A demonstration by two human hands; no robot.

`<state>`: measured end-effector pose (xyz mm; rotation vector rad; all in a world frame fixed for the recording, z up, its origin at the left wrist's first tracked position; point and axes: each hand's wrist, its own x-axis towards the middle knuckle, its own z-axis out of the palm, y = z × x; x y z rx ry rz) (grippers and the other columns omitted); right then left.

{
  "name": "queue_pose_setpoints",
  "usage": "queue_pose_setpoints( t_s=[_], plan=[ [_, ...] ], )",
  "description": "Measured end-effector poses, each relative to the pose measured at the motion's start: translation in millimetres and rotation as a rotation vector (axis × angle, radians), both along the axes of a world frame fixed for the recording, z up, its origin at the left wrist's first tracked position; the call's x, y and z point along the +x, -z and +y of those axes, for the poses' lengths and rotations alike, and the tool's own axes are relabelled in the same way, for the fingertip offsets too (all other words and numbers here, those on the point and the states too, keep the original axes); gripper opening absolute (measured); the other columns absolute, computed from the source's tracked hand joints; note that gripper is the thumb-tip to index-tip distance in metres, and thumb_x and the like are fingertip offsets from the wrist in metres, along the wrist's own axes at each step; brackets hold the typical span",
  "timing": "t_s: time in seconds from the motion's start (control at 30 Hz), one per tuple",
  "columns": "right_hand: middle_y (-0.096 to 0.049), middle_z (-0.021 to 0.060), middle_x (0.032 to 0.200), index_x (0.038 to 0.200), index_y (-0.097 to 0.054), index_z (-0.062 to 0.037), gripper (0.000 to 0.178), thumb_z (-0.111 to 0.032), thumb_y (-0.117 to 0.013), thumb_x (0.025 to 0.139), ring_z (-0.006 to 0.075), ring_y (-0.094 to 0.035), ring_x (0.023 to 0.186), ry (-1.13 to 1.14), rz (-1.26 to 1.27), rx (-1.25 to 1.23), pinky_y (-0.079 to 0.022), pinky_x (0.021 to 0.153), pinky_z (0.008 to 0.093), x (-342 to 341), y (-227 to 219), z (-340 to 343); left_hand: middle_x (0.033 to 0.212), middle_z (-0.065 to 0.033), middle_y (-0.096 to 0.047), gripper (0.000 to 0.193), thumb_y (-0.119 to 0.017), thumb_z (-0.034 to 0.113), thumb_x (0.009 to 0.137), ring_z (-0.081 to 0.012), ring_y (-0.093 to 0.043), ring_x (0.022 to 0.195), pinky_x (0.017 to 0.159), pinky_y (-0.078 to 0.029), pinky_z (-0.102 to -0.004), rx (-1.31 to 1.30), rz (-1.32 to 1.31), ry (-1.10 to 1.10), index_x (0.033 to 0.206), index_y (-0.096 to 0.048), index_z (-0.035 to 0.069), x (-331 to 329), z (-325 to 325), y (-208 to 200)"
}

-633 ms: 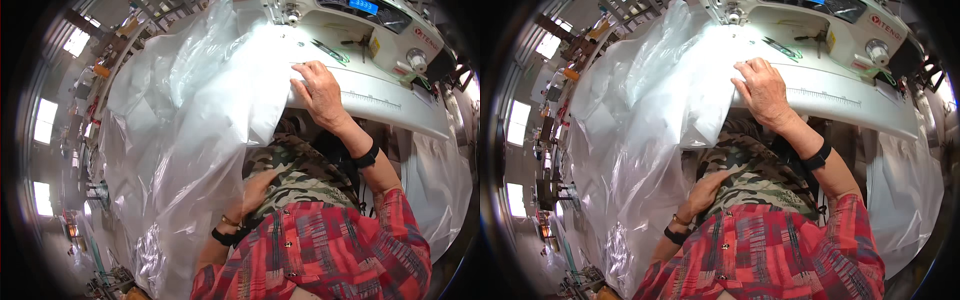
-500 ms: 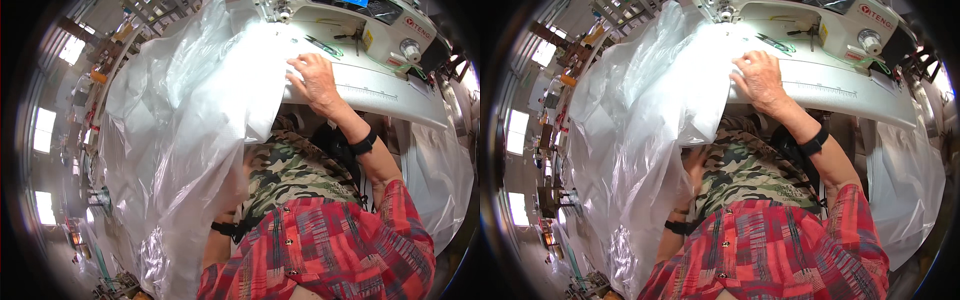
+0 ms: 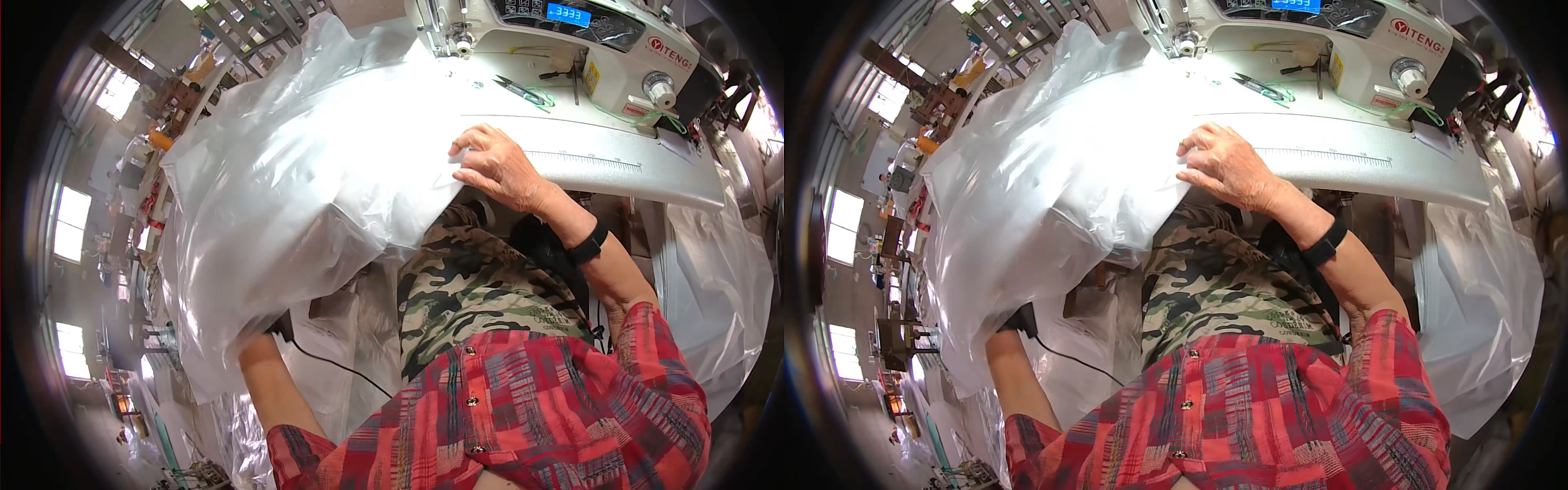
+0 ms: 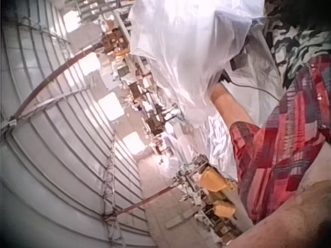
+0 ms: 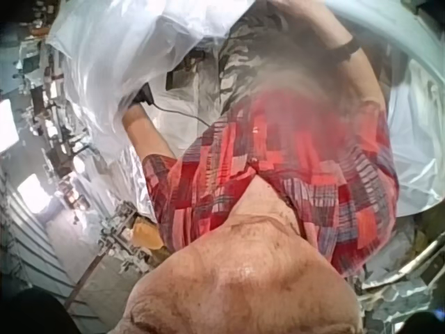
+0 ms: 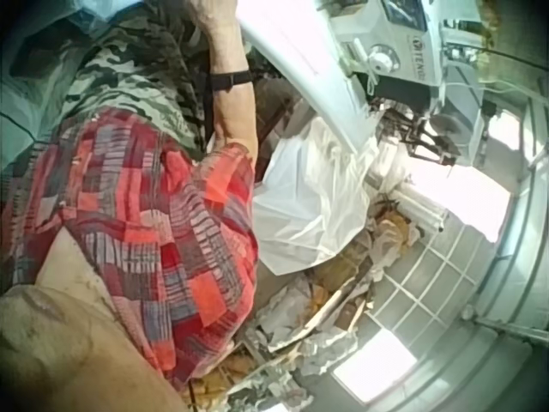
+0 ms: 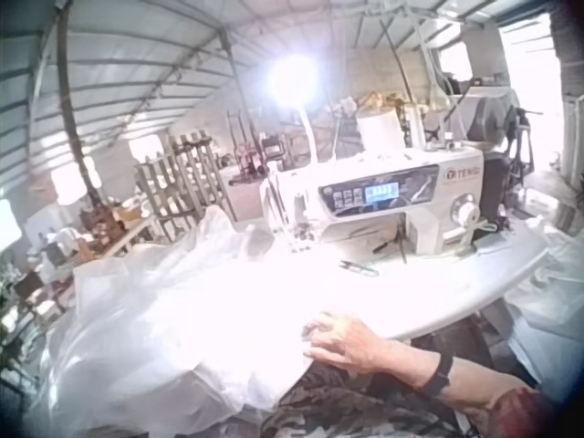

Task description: Sewing large white plastic sheets using an industrial sewing machine.

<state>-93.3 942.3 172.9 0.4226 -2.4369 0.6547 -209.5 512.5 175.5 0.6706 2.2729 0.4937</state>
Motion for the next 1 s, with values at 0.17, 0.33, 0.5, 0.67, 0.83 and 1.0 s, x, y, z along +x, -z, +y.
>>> queue_pose_setpoints(
  t_s=[0.17,0.33,0.5,0.67,0.83,1.0],
  plan=[
    [-0.069,0.0033,0.095,0.074,-0.066,-0.0053,0.029,-0.029,-0.067,0.090,0.0238,-0.061,0.101,-0.126,-0.079,-0.045,-0.046,0.089,0.0409,1,-6,-3,0.116,-0.0202,-0.066,0.032,-0.055,0.005,0.093,-0.0328,-0.068,0.100,0.087,-0.054,-0.0401,-0.170,-0.127,-0.115,0.125,-0.060,0.002,104,108,21],
    [-0.069,0.0028,0.091,0.077,-0.067,-0.0067,0.026,-0.029,-0.067,0.090,0.0230,-0.062,0.097,-0.158,-0.082,-0.016,-0.045,0.089,0.0398,4,-4,2,0.115,-0.0211,-0.064,0.042,-0.056,-0.001,0.085,-0.0326,-0.067,0.097,0.083,-0.055,-0.0400,0.484,0.201,0.723,0.126,-0.057,-0.001,155,166,-40],
    [-0.062,0.0057,0.078,0.084,-0.062,-0.0093,0.018,-0.026,-0.068,0.084,0.0253,-0.060,0.086,-0.200,0.044,0.245,-0.044,0.087,0.0413,16,16,-18,0.127,-0.0244,-0.060,0.045,-0.052,-0.007,0.082,-0.0388,-0.057,0.121,0.103,-0.046,-0.0449,1.026,0.579,0.446,0.126,-0.057,-0.004,128,226,-56],
    [-0.062,0.0067,0.071,0.078,-0.064,-0.0073,0.032,-0.038,-0.070,0.086,0.0246,-0.060,0.085,0.073,-0.099,0.415,-0.039,0.101,0.0459,54,24,-43,0.144,-0.0103,-0.052,0.047,-0.055,0.033,0.097,-0.0246,-0.042,0.139,0.112,-0.018,-0.0656,0.159,1.256,0.207,0.137,-0.054,0.008,37,199,-27],
    [-0.065,0.0115,0.073,0.083,-0.068,-0.0021,0.039,-0.041,-0.069,0.086,0.0286,-0.062,0.071,0.293,-0.264,0.270,-0.044,0.092,0.0450,77,65,-45,0.148,-0.0102,-0.048,0.059,-0.058,0.043,0.094,-0.0219,-0.037,0.143,0.118,-0.008,-0.0598,0.146,1.252,0.172,0.142,-0.050,0.009,-33,148,-6],
    [-0.067,0.0239,0.109,0.116,-0.059,0.0089,0.063,-0.046,-0.070,0.087,0.0342,-0.065,0.104,0.313,-0.573,-0.718,-0.048,0.095,0.0409,61,54,-73,0.152,-0.0109,-0.045,0.067,-0.058,0.050,0.093,-0.0226,-0.034,0.145,0.120,-0.002,-0.0565,0.248,1.154,0.238,0.145,-0.047,0.008,-44,146,-7]
  ],
)
